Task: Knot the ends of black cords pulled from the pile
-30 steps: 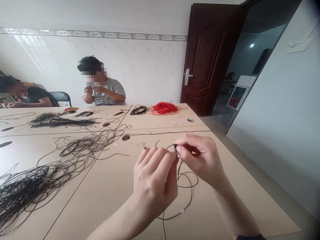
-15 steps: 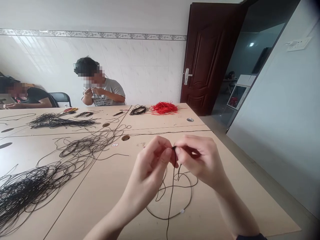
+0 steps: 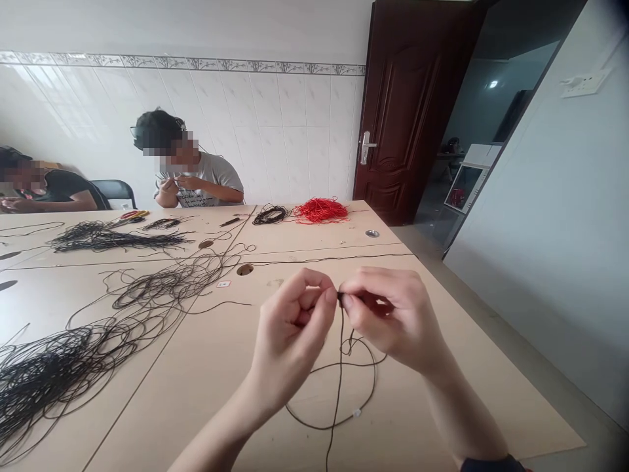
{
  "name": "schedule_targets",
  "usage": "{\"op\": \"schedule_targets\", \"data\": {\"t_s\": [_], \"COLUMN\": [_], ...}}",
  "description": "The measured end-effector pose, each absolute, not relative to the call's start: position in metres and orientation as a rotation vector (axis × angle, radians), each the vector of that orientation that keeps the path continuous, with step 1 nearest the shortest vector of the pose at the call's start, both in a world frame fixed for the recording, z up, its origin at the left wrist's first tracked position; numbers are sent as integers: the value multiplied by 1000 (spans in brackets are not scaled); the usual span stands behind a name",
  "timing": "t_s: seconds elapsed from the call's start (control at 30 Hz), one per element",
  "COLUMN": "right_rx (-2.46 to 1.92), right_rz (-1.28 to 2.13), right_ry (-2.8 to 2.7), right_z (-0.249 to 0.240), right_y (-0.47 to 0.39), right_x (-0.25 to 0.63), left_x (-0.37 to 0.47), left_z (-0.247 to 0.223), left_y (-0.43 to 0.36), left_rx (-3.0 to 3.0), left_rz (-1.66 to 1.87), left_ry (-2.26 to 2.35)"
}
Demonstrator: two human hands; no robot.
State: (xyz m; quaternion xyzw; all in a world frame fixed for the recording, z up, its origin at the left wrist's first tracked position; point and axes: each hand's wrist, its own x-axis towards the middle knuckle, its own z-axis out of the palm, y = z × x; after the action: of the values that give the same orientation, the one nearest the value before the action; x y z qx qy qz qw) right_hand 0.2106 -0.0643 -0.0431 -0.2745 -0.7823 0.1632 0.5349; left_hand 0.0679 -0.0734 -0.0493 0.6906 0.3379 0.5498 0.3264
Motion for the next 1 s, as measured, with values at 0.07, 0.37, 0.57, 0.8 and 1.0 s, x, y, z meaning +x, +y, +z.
{"op": "schedule_targets", "data": {"t_s": [0.07, 0.37, 0.57, 0.8, 1.0], "right_rx": [-655, -645, -683, -700, -731], "right_rz": [408, 434, 363, 228, 213], "right_ry": [-1863, -1874, -1849, -1851, -1842], "right_z": [-43, -44, -44, -48, -49], "right_y": [-65, -65, -63, -61, -61], "right_x": [211, 209, 210, 208, 206], "left_x": [66, 64, 59, 58, 58], "left_z": [-50, -53, -46, -45, -46], "left_y": [-72, -66, -64, -67, -68], "left_rx": [1853, 1782, 1837, 1524, 1646], "left_rz": [1444, 1488, 1265, 1030, 1153], "left_ry": [898, 900, 919, 643, 898]}}
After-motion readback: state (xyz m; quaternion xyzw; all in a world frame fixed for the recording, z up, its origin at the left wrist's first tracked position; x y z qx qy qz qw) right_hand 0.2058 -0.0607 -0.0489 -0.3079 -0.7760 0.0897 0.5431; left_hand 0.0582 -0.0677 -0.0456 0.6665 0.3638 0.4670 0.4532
